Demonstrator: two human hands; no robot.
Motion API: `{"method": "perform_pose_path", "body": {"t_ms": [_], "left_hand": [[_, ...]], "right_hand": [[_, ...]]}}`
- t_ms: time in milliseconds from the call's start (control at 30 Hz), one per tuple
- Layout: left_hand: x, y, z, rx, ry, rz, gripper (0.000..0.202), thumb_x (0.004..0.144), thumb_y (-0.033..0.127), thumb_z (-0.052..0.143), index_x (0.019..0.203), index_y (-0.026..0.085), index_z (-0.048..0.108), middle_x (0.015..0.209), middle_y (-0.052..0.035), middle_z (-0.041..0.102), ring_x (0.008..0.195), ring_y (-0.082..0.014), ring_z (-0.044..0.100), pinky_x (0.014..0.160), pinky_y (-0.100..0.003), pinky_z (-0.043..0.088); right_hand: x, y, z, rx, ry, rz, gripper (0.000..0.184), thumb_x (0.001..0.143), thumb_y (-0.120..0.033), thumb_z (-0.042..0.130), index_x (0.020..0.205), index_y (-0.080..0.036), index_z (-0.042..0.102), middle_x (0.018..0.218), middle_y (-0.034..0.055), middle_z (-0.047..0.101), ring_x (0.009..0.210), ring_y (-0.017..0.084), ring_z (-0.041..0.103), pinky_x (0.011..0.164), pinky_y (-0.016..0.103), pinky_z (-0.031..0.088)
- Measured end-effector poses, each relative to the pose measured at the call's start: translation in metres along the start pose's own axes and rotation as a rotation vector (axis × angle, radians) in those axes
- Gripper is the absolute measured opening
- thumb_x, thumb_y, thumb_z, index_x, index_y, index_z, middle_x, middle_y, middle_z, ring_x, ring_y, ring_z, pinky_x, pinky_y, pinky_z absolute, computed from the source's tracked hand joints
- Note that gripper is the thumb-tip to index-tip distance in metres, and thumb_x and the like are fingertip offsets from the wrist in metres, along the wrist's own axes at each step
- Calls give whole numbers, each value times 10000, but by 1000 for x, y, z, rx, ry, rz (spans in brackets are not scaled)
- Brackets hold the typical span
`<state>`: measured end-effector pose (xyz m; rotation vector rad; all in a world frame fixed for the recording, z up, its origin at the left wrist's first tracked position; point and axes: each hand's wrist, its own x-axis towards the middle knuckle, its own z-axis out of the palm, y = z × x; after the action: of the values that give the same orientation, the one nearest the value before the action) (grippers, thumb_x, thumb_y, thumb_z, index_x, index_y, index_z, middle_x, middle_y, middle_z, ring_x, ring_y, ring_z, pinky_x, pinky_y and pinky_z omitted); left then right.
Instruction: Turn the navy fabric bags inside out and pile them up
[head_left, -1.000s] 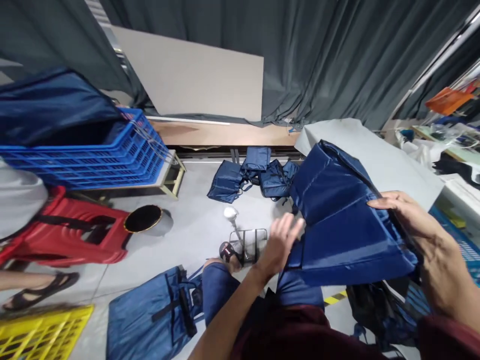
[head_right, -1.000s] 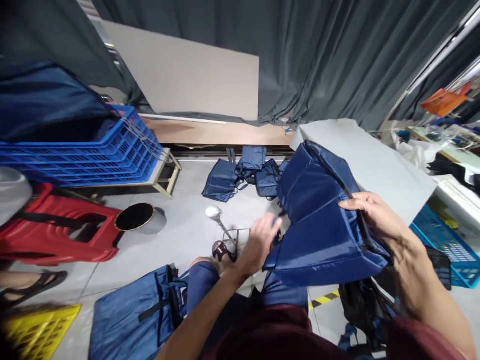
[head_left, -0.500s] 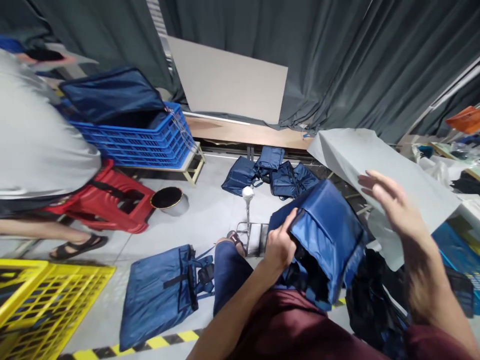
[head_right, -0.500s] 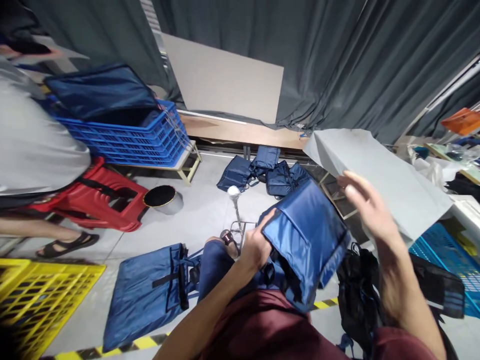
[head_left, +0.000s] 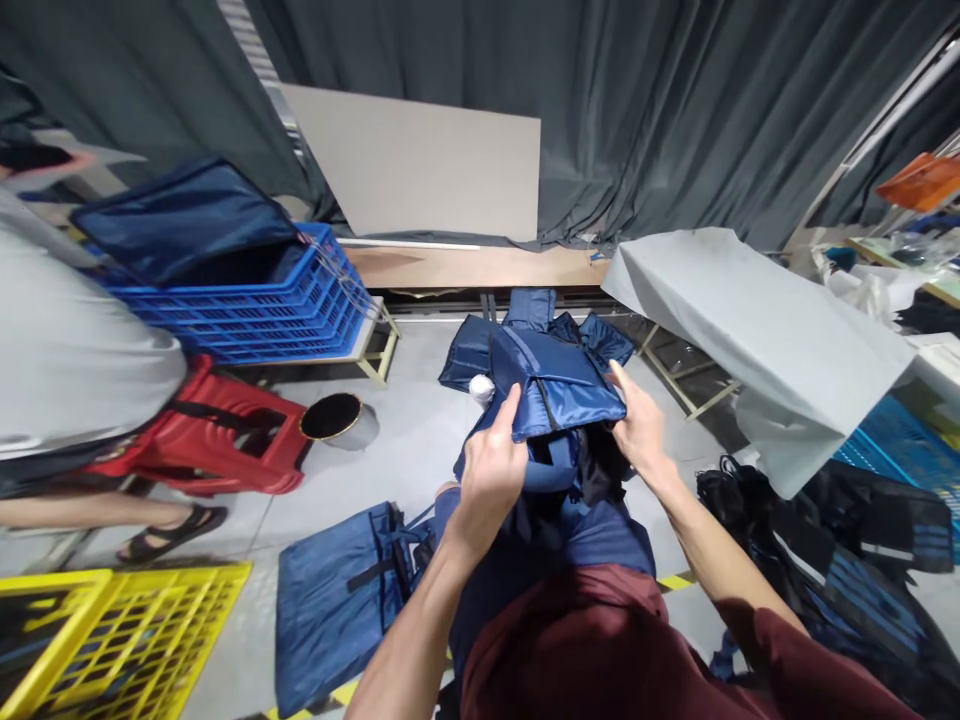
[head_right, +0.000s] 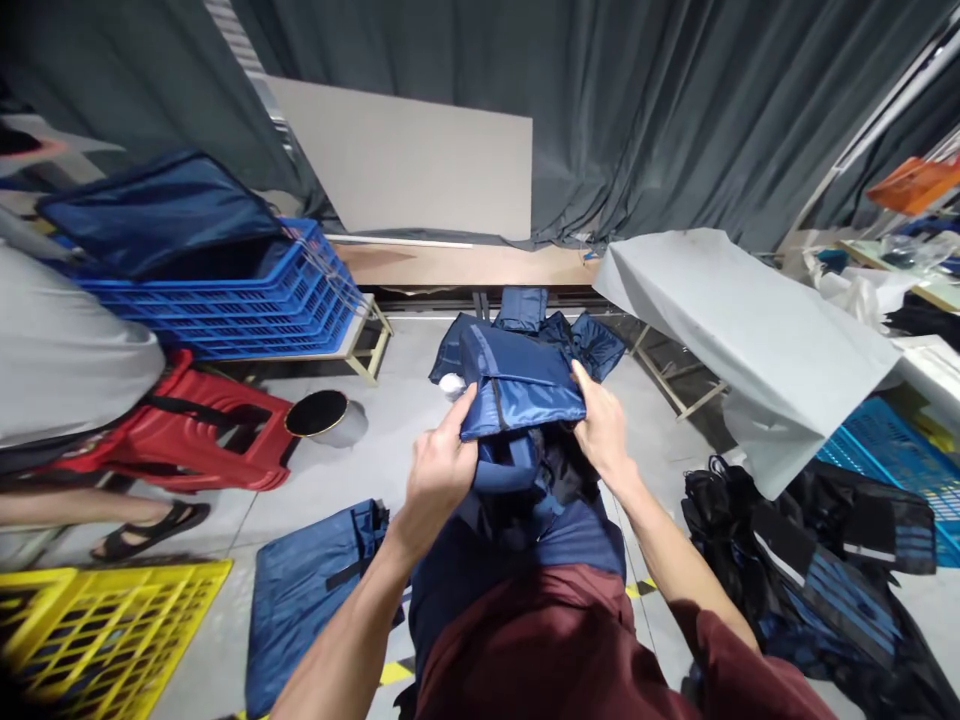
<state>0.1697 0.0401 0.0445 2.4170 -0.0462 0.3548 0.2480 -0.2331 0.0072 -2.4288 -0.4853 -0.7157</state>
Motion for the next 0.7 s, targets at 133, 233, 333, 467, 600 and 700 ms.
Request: {"method": "perform_pose_path", "body": {"t_ms": [133, 233, 333, 467, 600, 700], "left_hand": [[2, 12, -2, 16, 13, 87, 702, 1009, 194, 453, 1685, 57, 583, 1276, -233, 839, 790, -271, 728, 933, -415, 610], [11, 33, -11, -87, -2, 50, 708, 985, 200, 523, 1684, 129, 605, 1361, -183, 826, 865, -266, 761, 1007, -409, 620], [13, 53, -30, -295, -57, 14, 680, 964, 231, 586, 1639, 191, 658, 1372, -113, 820, 1052, -277, 773, 1086, -399, 601], [-4, 46, -58, -556, -271, -24, 421, 1027, 430, 604, 1238, 146, 832, 1103, -86, 814, 991, -244, 720, 931, -332, 598], [-27, 11, -76, -539, -366, -416, 492, 899, 638, 733, 979, 159, 806, 802, -28, 694, 743, -194, 596, 638, -275, 478], [-28, -9, -89, -499, -348, -502, 492, 822, 663, 794, 868, 175, 756, 760, -17, 665, 701, -184, 556, 626, -284, 473]], "right_hand": [[42, -6, -18, -149, 264, 58, 419, 976, -209, 624, 1345, -259, 815, 1292, 84, 850, 1353, 323, 746, 1203, 488, 574], [73, -29, -31, -179, 416, 64, 350, 1016, -254, 631, 1314, -281, 813, 1302, 66, 841, 1359, 310, 735, 1194, 476, 577], [96, -52, -49, -169, 463, -18, 422, 1067, -290, 590, 1456, -284, 753, 1363, 78, 813, 1394, 304, 716, 1202, 481, 578], [113, -66, -56, -113, 247, -322, 484, 1108, -278, 576, 1574, -275, 707, 1395, 80, 804, 1401, 268, 724, 1234, 442, 565], [117, -71, -36, -108, 45, -558, 448, 1157, -186, 523, 1521, -302, 758, 1283, 23, 853, 1222, 177, 793, 1134, 320, 593], [122, -85, -24, -106, -4, -612, 419, 1167, -145, 505, 1395, -289, 825, 1271, 14, 861, 1174, 164, 805, 1024, 272, 598]]}}
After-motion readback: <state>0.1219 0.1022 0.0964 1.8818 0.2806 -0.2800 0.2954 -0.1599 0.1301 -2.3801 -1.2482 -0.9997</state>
